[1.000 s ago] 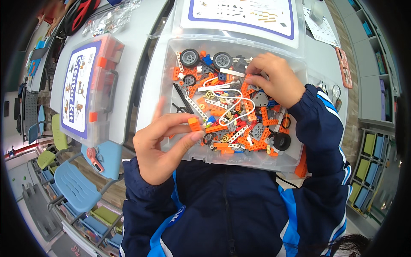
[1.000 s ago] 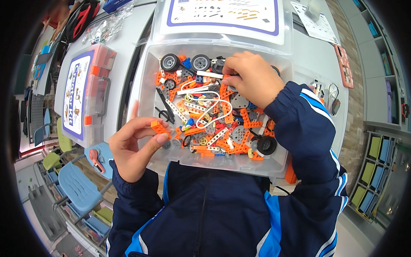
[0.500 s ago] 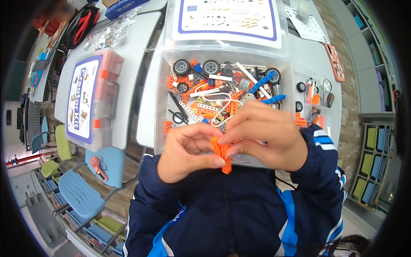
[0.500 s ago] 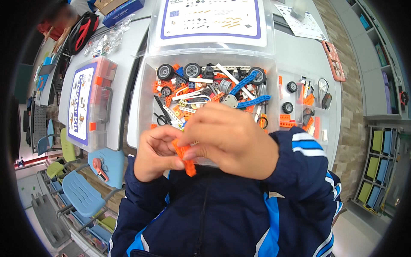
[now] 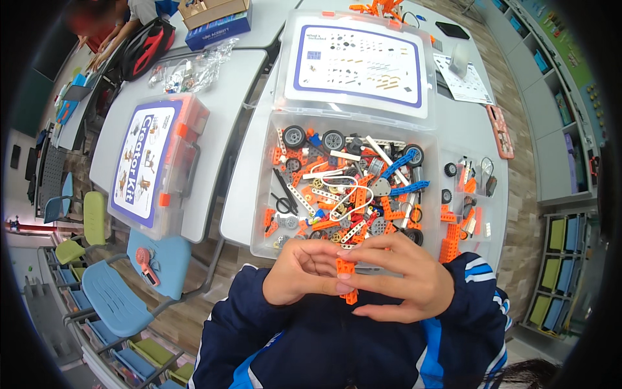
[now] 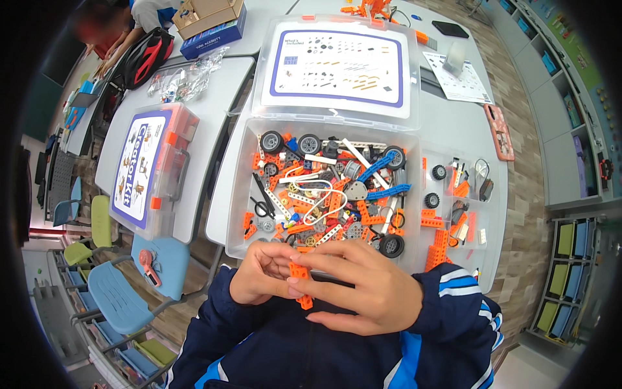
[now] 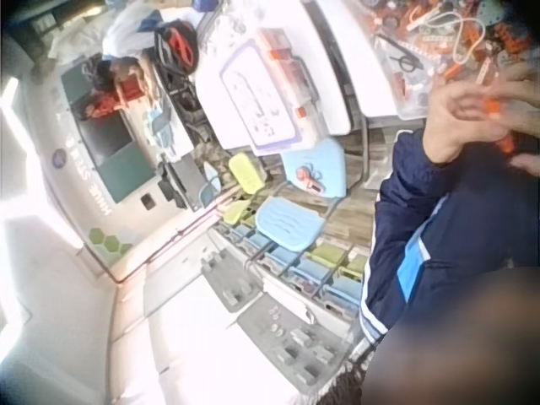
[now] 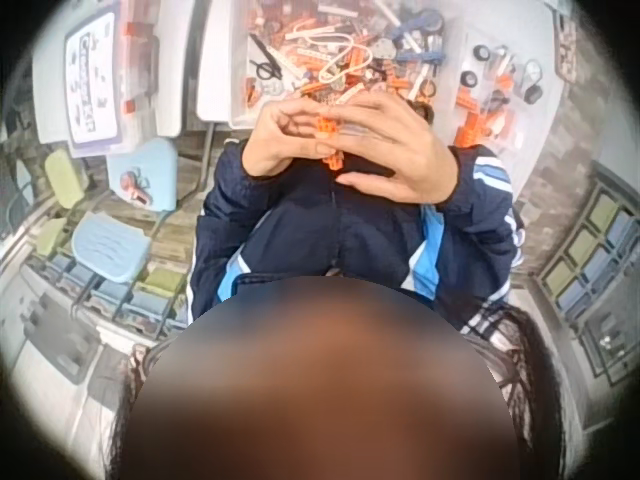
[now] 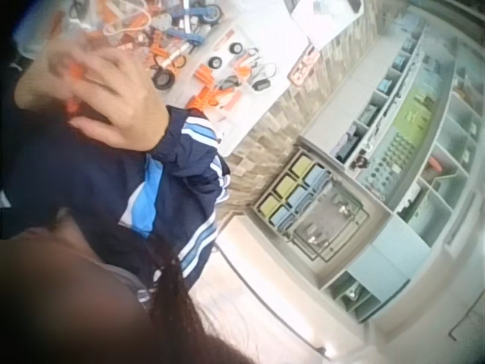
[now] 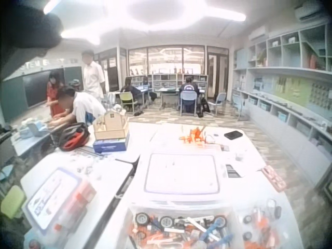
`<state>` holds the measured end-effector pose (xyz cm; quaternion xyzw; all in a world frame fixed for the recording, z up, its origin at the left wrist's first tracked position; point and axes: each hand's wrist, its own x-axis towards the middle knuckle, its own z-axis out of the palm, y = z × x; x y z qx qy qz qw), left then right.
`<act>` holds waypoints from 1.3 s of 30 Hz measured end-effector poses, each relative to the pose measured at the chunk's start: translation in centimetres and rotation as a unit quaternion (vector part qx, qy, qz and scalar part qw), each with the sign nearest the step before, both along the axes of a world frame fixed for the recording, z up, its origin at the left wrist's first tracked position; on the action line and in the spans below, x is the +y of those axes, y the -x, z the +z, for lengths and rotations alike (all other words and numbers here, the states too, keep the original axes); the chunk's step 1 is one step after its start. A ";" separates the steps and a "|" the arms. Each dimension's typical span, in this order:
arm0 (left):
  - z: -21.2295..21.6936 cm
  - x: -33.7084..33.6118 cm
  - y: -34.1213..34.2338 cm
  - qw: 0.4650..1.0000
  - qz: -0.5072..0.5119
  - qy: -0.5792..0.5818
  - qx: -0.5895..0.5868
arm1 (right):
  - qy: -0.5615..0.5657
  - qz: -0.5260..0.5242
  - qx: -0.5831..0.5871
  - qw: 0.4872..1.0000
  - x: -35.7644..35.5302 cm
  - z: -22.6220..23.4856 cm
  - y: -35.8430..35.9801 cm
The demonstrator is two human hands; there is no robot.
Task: The person sorts through a clear plastic bin of construction kit parts and repeatedly picks up orange beams, connecting them by hand. They also handle wheels, gears, and other small components, placing some back into the bin while assembling small structures on the table.
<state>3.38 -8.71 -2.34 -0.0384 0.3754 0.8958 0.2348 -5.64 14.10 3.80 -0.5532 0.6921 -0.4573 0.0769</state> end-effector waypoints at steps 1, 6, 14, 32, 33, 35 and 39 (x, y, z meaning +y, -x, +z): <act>0.0 0.0 0.0 1.000 -0.006 0.016 0.002 | -0.013 -0.011 0.017 1.000 0.0 0.1 -0.2; 0.3 0.4 0.2 0.999 -0.027 0.027 0.026 | -0.014 -0.045 0.085 0.995 -0.5 -0.4 -1.0; -0.2 -1.1 -0.9 0.997 0.063 -0.015 0.038 | -0.055 0.051 -0.067 0.995 -2.3 -1.2 2.6; -4.3 -2.5 -1.3 0.905 0.341 -0.153 0.204 | -0.342 0.128 0.105 0.925 -6.5 -4.1 3.4; -4.3 -2.7 -1.3 0.908 0.335 -0.148 0.205 | -0.344 0.147 0.064 0.925 -6.3 -3.6 3.6; -4.4 -2.8 -1.2 0.910 0.328 -0.143 0.208 | -0.297 0.152 -0.027 0.942 -6.4 -3.3 4.6; -4.3 -2.8 -1.1 0.911 0.331 -0.136 0.206 | -0.238 0.036 0.024 0.970 -7.4 -4.8 8.9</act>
